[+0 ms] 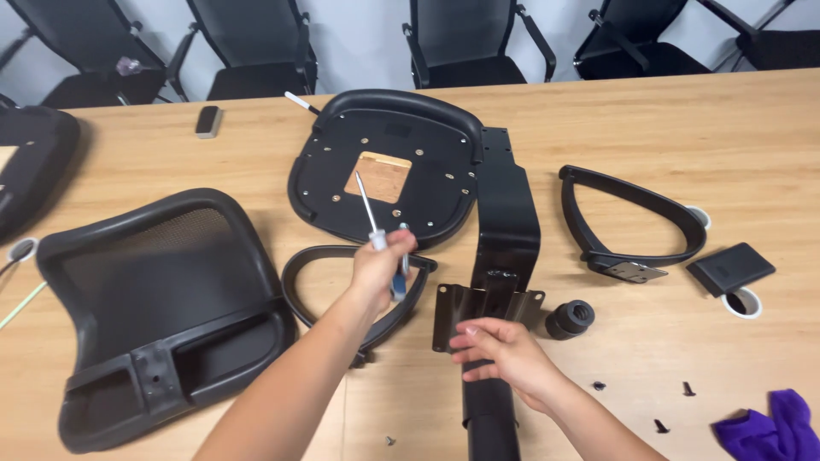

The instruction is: The recorder is disassembling an office chair using a screwdriver to remove various components like the armrests and the seat mechanism.

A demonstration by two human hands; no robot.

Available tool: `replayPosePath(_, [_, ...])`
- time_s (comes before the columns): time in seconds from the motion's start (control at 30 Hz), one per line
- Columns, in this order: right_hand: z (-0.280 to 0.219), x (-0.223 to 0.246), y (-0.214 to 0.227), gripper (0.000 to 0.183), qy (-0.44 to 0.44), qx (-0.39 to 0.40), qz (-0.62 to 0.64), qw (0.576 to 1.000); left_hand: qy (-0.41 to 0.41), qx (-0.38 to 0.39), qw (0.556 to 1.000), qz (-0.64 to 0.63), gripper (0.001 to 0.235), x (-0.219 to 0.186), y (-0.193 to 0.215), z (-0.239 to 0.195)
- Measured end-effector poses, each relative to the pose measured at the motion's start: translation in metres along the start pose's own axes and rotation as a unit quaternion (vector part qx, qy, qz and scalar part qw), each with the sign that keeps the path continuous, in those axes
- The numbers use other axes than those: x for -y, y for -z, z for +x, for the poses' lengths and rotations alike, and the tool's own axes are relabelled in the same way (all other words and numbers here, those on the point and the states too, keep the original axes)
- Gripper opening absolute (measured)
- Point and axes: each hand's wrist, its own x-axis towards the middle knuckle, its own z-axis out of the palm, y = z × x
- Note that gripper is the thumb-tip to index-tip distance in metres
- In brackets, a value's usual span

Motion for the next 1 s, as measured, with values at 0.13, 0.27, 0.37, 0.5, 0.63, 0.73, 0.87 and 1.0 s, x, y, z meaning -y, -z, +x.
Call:
replayPosePath(0.13, [-0.001,0.018,-0.025,0.044,0.016,0.018,0.028,0.999,-0.048,0.034,0.995,0.079,0.030,0.025,0.020,-0.059])
replayPosePath(0.27, [0.005,0.010,-0.033,0.042,0.015,0.049,0.045,0.998,0.060,0.118,0.979,0.156,0.034,0.037,0.030,-0.128])
replayPosePath(0.37, [0.013,-0.007,-0.034,0.035,0.007,0.056,0.009,0.998,0.135,0.149,0.967,0.156,0.041,0.034,0.036,-0.156])
replayPosePath(0.5, [0.036,-0.040,-0.037,0.027,0.029,0.057,0.015,0.998,0.145,0.159,0.969,0.125,0.056,0.055,0.053,-0.144])
replayPosePath(0.63, [0.030,-0.033,-0.060,0.036,0.030,0.033,0.018,0.999,0.124,0.135,0.978,0.102,0.054,0.050,0.063,-0.141])
replayPosePath(0.73, [0.037,-0.038,-0.065,0.044,0.001,0.025,-0.036,0.999,0.143,0.141,0.974,0.102,0.046,0.054,0.079,-0.141])
replayPosePath(0.87, [0.078,-0.060,-0.073,0.042,-0.010,0.057,-0.198,0.978,0.157,0.143,0.966,0.149,0.033,0.077,0.107,-0.123])
replayPosePath(1.0, [0.100,-0.091,-0.075,0.037,0.015,0.047,-0.365,0.930,0.145,0.127,0.955,0.226,0.022,0.131,0.150,-0.109])
